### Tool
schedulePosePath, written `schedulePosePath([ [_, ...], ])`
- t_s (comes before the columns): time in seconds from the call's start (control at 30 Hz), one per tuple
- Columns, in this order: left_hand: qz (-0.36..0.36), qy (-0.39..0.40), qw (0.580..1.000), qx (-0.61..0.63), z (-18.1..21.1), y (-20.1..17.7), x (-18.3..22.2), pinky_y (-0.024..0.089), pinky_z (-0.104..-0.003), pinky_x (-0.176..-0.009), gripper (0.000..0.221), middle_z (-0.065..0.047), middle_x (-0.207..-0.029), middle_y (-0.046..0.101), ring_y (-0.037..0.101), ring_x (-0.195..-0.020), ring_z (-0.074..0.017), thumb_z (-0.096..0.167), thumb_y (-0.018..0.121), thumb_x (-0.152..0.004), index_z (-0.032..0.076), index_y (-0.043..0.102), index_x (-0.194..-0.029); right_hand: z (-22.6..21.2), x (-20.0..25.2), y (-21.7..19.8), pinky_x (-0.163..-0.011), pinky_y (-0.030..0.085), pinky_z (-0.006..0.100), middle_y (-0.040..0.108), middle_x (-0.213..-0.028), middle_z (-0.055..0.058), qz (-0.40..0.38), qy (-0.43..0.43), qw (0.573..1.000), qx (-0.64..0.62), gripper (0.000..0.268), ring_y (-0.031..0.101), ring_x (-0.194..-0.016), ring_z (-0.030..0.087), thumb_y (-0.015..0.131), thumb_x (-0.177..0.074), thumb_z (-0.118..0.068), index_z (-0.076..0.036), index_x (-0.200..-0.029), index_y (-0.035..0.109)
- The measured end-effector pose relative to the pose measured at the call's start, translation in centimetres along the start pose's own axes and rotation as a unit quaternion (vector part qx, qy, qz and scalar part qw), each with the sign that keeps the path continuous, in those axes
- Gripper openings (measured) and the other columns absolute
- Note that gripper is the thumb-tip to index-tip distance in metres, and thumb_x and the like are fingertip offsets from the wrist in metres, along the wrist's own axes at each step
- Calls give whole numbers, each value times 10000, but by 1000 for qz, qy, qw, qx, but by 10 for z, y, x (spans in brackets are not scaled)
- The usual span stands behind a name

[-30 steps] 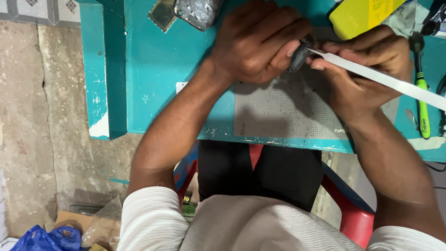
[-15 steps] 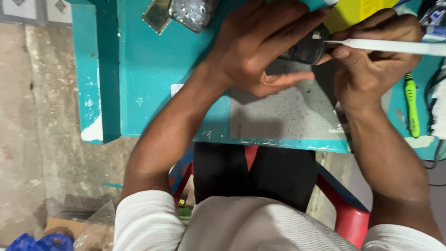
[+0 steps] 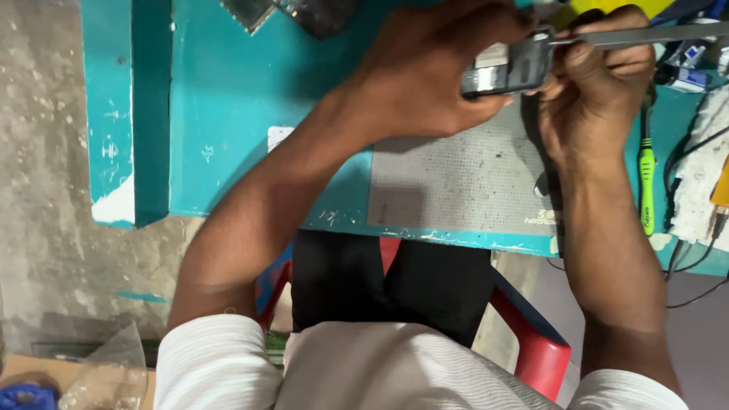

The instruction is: The person is repairing a mobile phone at a workbench. They use tweezers to carefully manipulate and adjust small internal components and connectors within the phone's chassis. The person holds the device steady with one hand while performing precise adjustments with the other.

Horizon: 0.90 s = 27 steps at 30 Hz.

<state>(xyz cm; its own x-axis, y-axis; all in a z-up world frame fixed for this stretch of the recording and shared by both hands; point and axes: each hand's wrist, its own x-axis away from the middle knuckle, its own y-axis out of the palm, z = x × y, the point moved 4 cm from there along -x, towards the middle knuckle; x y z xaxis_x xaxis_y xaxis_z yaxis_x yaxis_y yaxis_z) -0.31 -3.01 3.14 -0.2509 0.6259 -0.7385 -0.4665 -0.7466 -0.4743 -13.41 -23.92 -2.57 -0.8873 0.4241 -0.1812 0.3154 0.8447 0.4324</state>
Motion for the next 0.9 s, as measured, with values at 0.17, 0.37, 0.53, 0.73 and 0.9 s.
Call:
schedulePosePath([
  [0.17,28,-26,999,8,2,7,-1,571,-372,-754,530,-58,-1100,660,688,-875,-238,212,952,-823,100,618,-1219,1,1,-7,-593,536,257,666,-849,160,-1,16,1000,3,237,659,-678,180,754,-1107,-78,28,-1039,553],
  [0.37,15,-12,1000,6,1,5,-2,578,-349,-745,567,-38,-1158,674,697,-882,-211,199,929,-854,130,568,-1287,-4,-3,-10,-577,541,277,667,-877,164,-47,-38,997,39,206,680,-702,179,709,-1141,-128,14,-1088,569],
  [0.53,14,47,997,-63,2,-3,-1,598,-360,-803,600,-11,-1201,677,724,-977,-211,205,935,-889,166,546,-1344,-15,-4,-9,-557,569,306,682,-925,162,-18,-62,997,33,199,732,-797,239,659,-1161,-187,-6,-1131,581],
  [0.73,31,-2,998,-55,-7,6,5,633,-312,-762,609,-64,-1158,719,762,-924,-213,256,908,-947,155,513,-1400,-26,-5,31,-584,585,303,699,-956,172,-43,-37,984,169,123,700,-701,232,651,-1197,-101,10,-1205,599],
  [0.9,65,-148,986,44,-18,12,9,672,-296,-758,605,-95,-1041,762,803,-900,-221,314,918,-943,76,483,-1290,-24,2,71,-475,524,247,669,-754,44,-8,61,909,412,196,661,-578,133,662,-1048,-135,-29,-1204,610],
])
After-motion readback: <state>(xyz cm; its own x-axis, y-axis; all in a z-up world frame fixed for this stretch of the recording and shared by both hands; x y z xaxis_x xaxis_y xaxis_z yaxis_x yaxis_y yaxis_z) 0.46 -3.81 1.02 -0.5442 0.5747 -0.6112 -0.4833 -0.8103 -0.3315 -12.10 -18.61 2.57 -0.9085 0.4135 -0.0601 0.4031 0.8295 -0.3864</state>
